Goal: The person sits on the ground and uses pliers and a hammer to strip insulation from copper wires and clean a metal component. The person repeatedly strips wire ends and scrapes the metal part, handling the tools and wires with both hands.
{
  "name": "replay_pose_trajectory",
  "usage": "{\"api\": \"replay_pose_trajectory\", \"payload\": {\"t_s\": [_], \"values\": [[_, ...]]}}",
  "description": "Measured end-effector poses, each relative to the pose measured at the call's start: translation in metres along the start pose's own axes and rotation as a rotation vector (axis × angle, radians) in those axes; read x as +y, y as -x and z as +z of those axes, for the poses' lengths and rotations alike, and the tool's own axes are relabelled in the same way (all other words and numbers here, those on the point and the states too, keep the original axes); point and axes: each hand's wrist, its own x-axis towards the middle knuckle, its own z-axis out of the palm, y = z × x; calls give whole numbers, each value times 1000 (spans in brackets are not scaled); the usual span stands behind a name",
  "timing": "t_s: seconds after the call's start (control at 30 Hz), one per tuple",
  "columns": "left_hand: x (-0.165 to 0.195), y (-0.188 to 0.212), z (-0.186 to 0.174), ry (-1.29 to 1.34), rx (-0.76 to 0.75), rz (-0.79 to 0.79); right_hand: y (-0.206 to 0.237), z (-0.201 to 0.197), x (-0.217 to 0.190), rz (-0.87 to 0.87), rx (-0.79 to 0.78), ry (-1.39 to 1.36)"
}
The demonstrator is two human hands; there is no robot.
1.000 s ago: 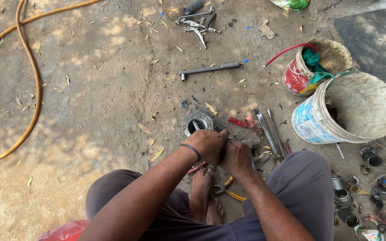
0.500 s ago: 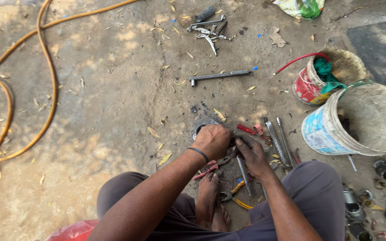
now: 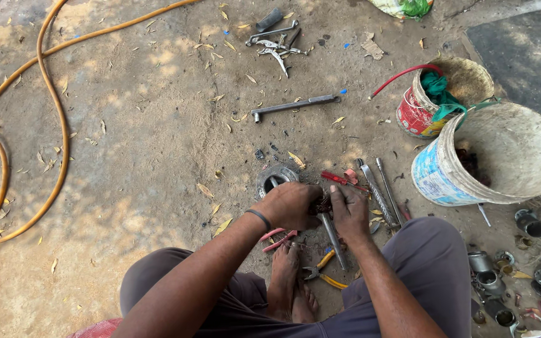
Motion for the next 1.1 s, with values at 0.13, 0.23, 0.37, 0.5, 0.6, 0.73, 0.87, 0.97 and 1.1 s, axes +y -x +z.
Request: {"api": "replay_pose_trajectory", "payload": {"t_s": [0.13, 0.23, 0.37, 0.5, 0.6, 0.73, 0.87, 0.97, 1.1], "values": [[-3, 1, -8, 198, 61, 120, 0, -7, -16, -199, 21, -61], [-4, -2, -9, 238, -122, -6, 0, -5, -27, -145, -11, 34], [-7, -4, -10, -10, -95, -33, -4, -7, -39, -86, -70, 49], [-18, -2, -18, -148, 61, -130, -11, -15, -48, -174, -229, 99], [-25, -3, -22, -159, 143, -192, -13, -14, -49, -325, -218, 269], [-27, -3, -26, -73, 201, -122, -12, -10, -38, -88, -172, -75], [-31, -1, -39, 313, 191, -61, -12, -15, -20, 202, -123, -406], [-30, 1, -47, 694, 32, -320, -12, -18, -12, 2, -46, -411], [-20, 1, -44, 956, 154, -354, -9, -19, -14, -73, 79, -342]]}}
